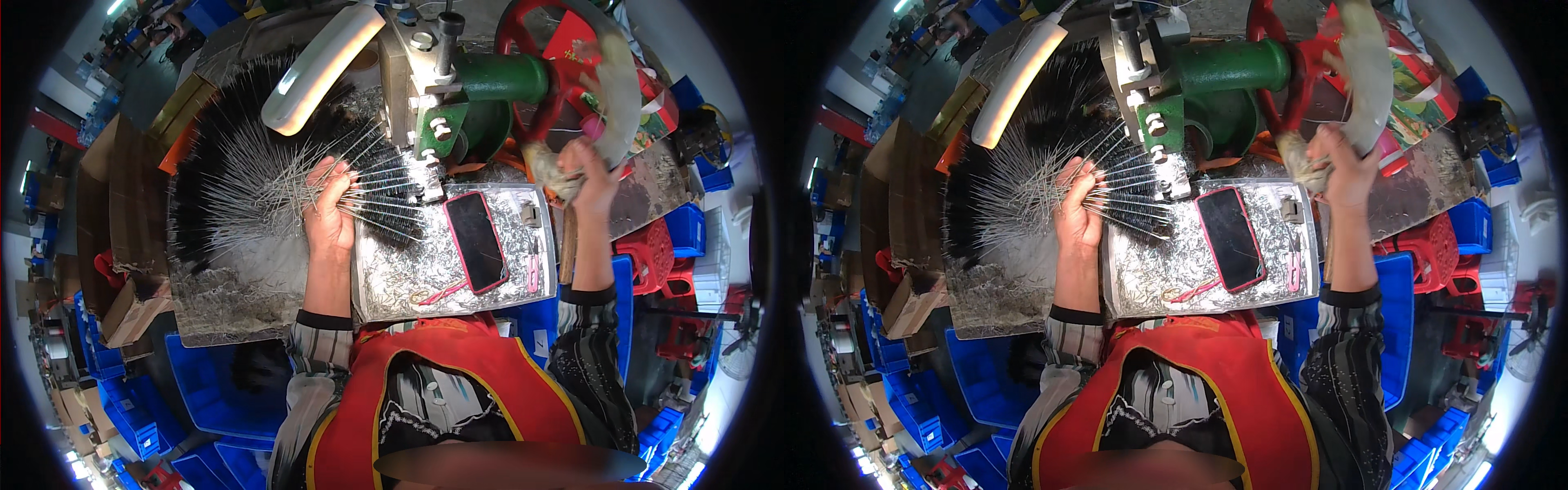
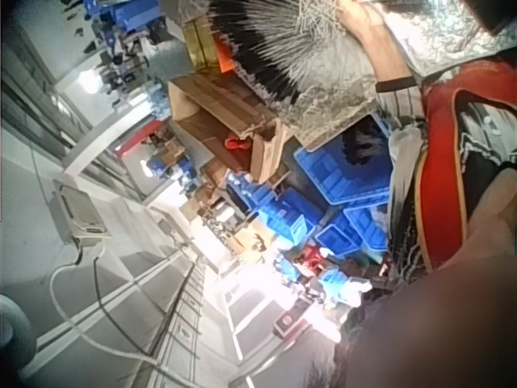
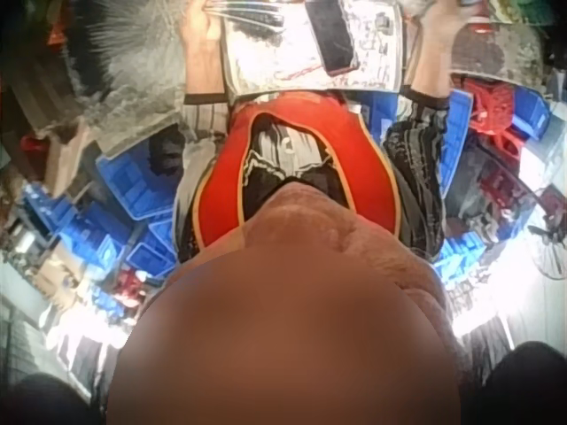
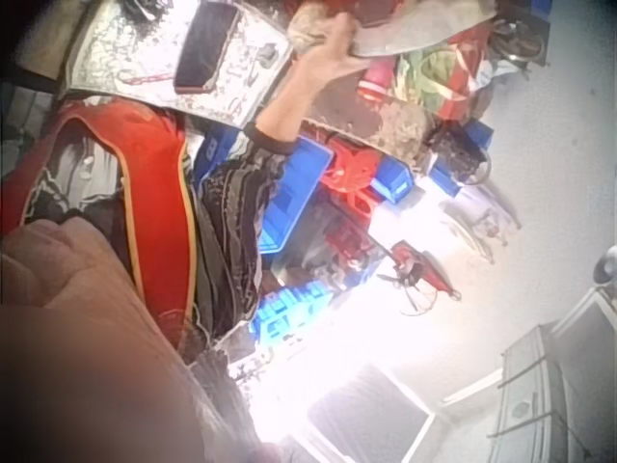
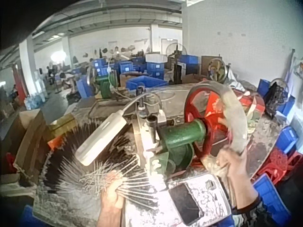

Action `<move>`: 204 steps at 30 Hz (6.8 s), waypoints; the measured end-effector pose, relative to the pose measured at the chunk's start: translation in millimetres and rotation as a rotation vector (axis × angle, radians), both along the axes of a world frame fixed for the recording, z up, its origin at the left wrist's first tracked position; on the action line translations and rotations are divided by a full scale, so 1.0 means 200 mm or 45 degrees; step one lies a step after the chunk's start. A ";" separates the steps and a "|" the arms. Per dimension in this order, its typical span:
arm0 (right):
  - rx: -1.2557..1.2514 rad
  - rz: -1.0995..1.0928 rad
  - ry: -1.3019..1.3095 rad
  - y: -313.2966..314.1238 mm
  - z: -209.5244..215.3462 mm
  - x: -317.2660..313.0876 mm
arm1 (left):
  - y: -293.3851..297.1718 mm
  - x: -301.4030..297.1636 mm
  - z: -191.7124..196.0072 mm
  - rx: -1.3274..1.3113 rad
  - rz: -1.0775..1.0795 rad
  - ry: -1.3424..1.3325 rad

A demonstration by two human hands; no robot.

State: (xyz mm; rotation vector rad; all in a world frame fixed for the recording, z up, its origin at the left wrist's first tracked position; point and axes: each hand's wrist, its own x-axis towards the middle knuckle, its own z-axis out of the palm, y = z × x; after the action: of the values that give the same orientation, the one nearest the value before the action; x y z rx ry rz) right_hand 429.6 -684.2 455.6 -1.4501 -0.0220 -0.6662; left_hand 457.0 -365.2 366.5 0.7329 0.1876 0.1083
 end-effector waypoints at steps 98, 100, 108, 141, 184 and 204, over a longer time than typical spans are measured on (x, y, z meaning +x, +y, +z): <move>-0.034 0.132 0.341 -0.01 0.16 0.01 | -0.02 0.03 -0.03 -0.007 0.197 0.017; 0.020 0.083 0.127 0.03 0.04 0.01 | -0.02 0.03 -0.04 -0.017 0.193 -0.004; 0.060 0.142 0.019 -0.01 -0.04 0.03 | 0.00 0.01 0.01 0.162 -0.058 -0.019; 0.052 0.053 -0.180 0.05 -0.11 0.04 | -0.02 0.03 0.01 0.055 0.093 0.023; 0.021 0.207 -0.096 -0.01 -0.14 0.04 | 0.07 -0.02 0.06 0.335 -0.323 0.170; 0.074 0.202 0.061 -0.06 -0.08 0.03 | 0.06 0.00 -0.03 0.106 -0.085 0.077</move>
State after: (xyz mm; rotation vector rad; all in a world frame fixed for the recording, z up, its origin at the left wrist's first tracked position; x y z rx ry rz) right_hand 436.2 -696.2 439.2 -1.3918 -0.0791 -0.4982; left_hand 457.1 -353.5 361.5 0.8249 0.2173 0.0301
